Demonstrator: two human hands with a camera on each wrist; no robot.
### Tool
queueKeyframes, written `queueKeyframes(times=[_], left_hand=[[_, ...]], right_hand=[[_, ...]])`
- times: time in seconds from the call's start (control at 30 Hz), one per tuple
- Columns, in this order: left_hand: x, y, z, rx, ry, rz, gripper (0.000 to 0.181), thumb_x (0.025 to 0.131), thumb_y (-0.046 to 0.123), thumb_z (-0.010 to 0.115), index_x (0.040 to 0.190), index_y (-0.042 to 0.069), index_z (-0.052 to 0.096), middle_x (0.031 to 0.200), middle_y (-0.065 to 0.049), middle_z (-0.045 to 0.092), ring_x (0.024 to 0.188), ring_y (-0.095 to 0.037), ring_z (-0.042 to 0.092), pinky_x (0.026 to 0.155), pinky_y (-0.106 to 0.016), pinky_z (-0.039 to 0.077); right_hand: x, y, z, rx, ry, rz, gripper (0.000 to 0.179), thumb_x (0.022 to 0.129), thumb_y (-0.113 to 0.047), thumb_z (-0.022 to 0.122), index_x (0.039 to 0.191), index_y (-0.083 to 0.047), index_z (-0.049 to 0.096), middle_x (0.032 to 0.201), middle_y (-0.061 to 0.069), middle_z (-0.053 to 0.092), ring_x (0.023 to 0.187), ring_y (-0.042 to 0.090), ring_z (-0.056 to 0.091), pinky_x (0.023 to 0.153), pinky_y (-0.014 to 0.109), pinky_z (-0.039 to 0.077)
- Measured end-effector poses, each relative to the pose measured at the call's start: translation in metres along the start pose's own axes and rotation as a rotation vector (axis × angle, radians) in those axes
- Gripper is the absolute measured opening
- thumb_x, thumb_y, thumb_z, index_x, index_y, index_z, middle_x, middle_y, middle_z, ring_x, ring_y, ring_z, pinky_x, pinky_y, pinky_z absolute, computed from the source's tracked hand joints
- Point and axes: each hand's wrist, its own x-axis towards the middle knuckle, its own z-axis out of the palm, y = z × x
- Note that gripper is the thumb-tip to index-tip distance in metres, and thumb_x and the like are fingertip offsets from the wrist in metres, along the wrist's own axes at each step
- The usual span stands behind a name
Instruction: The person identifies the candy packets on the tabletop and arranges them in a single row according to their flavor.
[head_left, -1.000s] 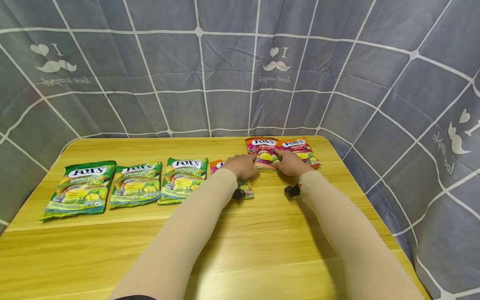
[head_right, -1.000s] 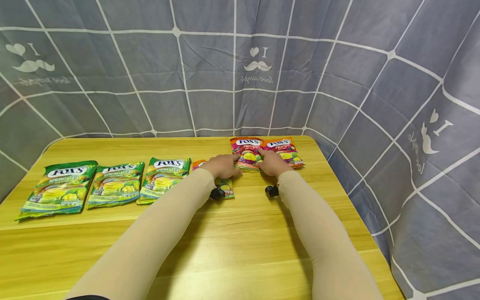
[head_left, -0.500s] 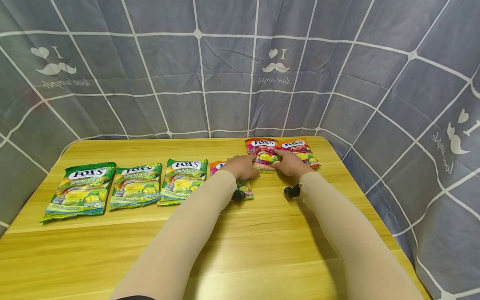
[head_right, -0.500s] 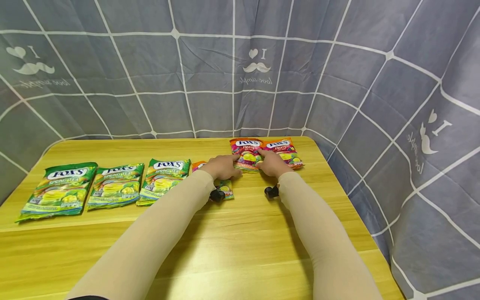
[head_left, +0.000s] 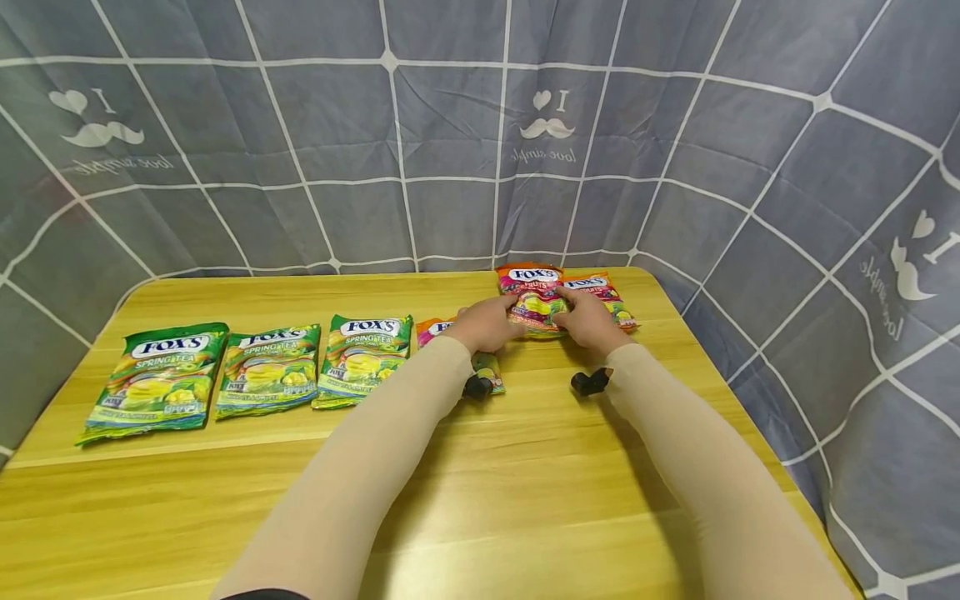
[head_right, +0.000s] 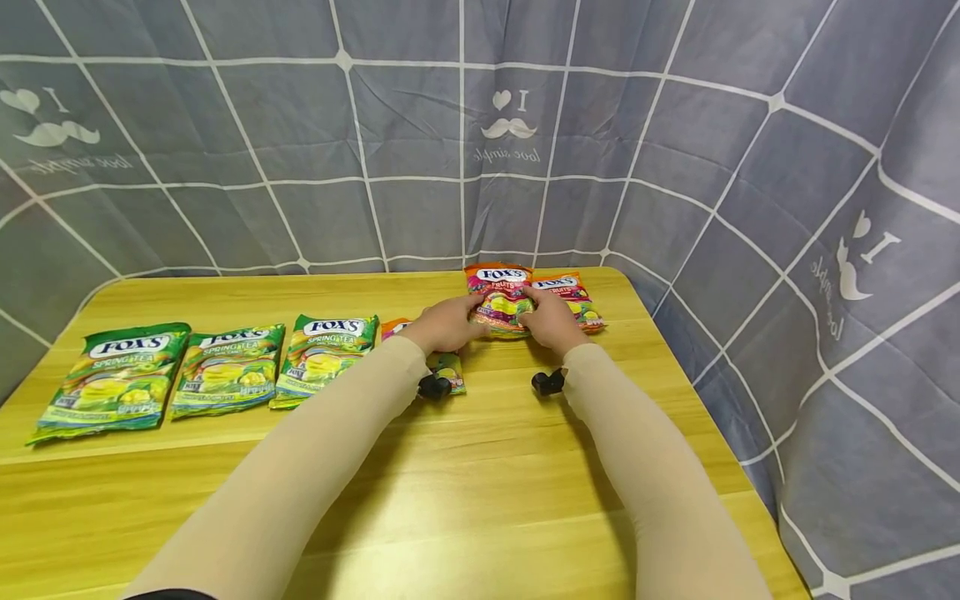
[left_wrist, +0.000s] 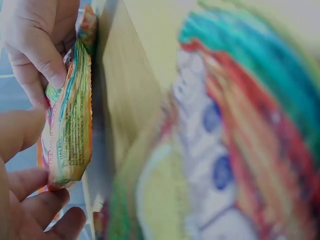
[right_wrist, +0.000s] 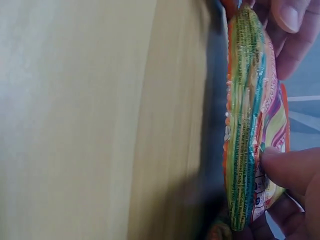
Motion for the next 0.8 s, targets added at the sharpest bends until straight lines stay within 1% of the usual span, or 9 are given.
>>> queueKeyframes(times=[0.07, 0.17, 0.27, 0.33, 0.47, 0.53, 0.63, 0.7, 0.8], left_hand=[[-0.001, 0.002, -0.001, -0.018, 0.037, 0.001, 0.069, 0.104, 0.047, 0.061, 0.165, 0.02, 0.04, 0.165, -0.006, 0.047, 0.153, -0.032, 0.044, 0.124, -0.062, 0.028], [-0.004, 0.007, -0.004, -0.044, 0.099, -0.003, 0.062, 0.105, 0.043, 0.062, 0.161, 0.02, 0.047, 0.163, -0.004, 0.051, 0.149, -0.031, 0.049, 0.123, -0.059, 0.032], [-0.009, 0.011, -0.007, -0.074, 0.15, -0.006, 0.056, 0.104, 0.04, 0.065, 0.156, 0.02, 0.054, 0.155, -0.004, 0.059, 0.143, -0.031, 0.055, 0.122, -0.056, 0.036], [-0.012, 0.013, -0.008, -0.098, 0.172, -0.004, 0.053, 0.104, 0.038, 0.067, 0.153, 0.02, 0.058, 0.152, -0.004, 0.062, 0.141, -0.031, 0.057, 0.122, -0.053, 0.039], [-0.016, 0.013, -0.008, -0.16, 0.193, -0.003, 0.051, 0.101, 0.034, 0.072, 0.149, 0.02, 0.061, 0.147, -0.005, 0.065, 0.138, -0.03, 0.058, 0.12, -0.049, 0.043], [-0.018, 0.012, -0.007, -0.194, 0.191, -0.002, 0.053, 0.1, 0.033, 0.074, 0.149, 0.019, 0.061, 0.143, -0.006, 0.066, 0.134, -0.029, 0.061, 0.117, -0.047, 0.047], [-0.022, 0.011, -0.005, -0.23, 0.175, 0.011, 0.056, 0.098, 0.032, 0.077, 0.149, 0.017, 0.059, 0.14, -0.006, 0.067, 0.127, -0.027, 0.064, 0.111, -0.046, 0.051], [-0.025, 0.011, -0.003, -0.231, 0.16, 0.022, 0.057, 0.098, 0.031, 0.078, 0.15, 0.016, 0.058, 0.137, -0.006, 0.067, 0.123, -0.026, 0.065, 0.108, -0.045, 0.054], [-0.029, 0.013, -0.001, -0.205, 0.14, 0.04, 0.061, 0.097, 0.031, 0.079, 0.151, 0.015, 0.056, 0.136, -0.006, 0.066, 0.122, -0.026, 0.065, 0.106, -0.044, 0.055]], right_hand=[[-0.003, -0.001, -0.003, 0.002, 0.018, -0.008, 0.066, 0.103, -0.018, 0.067, 0.163, -0.012, 0.041, 0.145, 0.022, 0.059, 0.13, 0.035, 0.054, 0.115, 0.051, 0.044], [-0.008, -0.001, -0.008, 0.0, 0.035, -0.013, 0.065, 0.103, -0.02, 0.067, 0.163, -0.015, 0.042, 0.134, 0.022, 0.063, 0.109, 0.034, 0.054, 0.1, 0.049, 0.047], [-0.014, -0.003, -0.013, -0.017, 0.047, -0.018, 0.064, 0.103, -0.022, 0.067, 0.162, -0.017, 0.044, 0.144, 0.021, 0.061, 0.107, 0.03, 0.056, 0.094, 0.044, 0.048], [-0.019, -0.004, -0.016, -0.026, 0.05, -0.015, 0.063, 0.102, -0.024, 0.068, 0.162, -0.019, 0.046, 0.15, 0.02, 0.058, 0.101, 0.033, 0.059, 0.084, 0.041, 0.049], [-0.029, -0.006, -0.02, -0.018, 0.044, -0.024, 0.061, 0.102, -0.024, 0.066, 0.16, -0.019, 0.048, 0.149, 0.019, 0.059, 0.1, 0.032, 0.064, 0.071, 0.036, 0.049], [-0.034, -0.007, -0.022, -0.01, 0.042, -0.034, 0.059, 0.102, -0.023, 0.065, 0.159, -0.018, 0.049, 0.148, 0.018, 0.06, 0.107, 0.033, 0.068, 0.074, 0.036, 0.052], [-0.04, -0.006, -0.025, -0.02, 0.049, -0.048, 0.058, 0.101, -0.022, 0.065, 0.157, -0.016, 0.052, 0.148, 0.019, 0.062, 0.117, 0.033, 0.068, 0.087, 0.042, 0.054], [-0.044, -0.005, -0.026, -0.021, 0.045, -0.043, 0.057, 0.101, -0.022, 0.066, 0.156, -0.016, 0.053, 0.145, 0.019, 0.064, 0.114, 0.033, 0.067, 0.091, 0.042, 0.052], [-0.05, -0.003, -0.025, -0.009, 0.031, -0.042, 0.057, 0.101, -0.022, 0.067, 0.156, -0.014, 0.054, 0.139, 0.021, 0.067, 0.107, 0.03, 0.065, 0.087, 0.038, 0.053]])
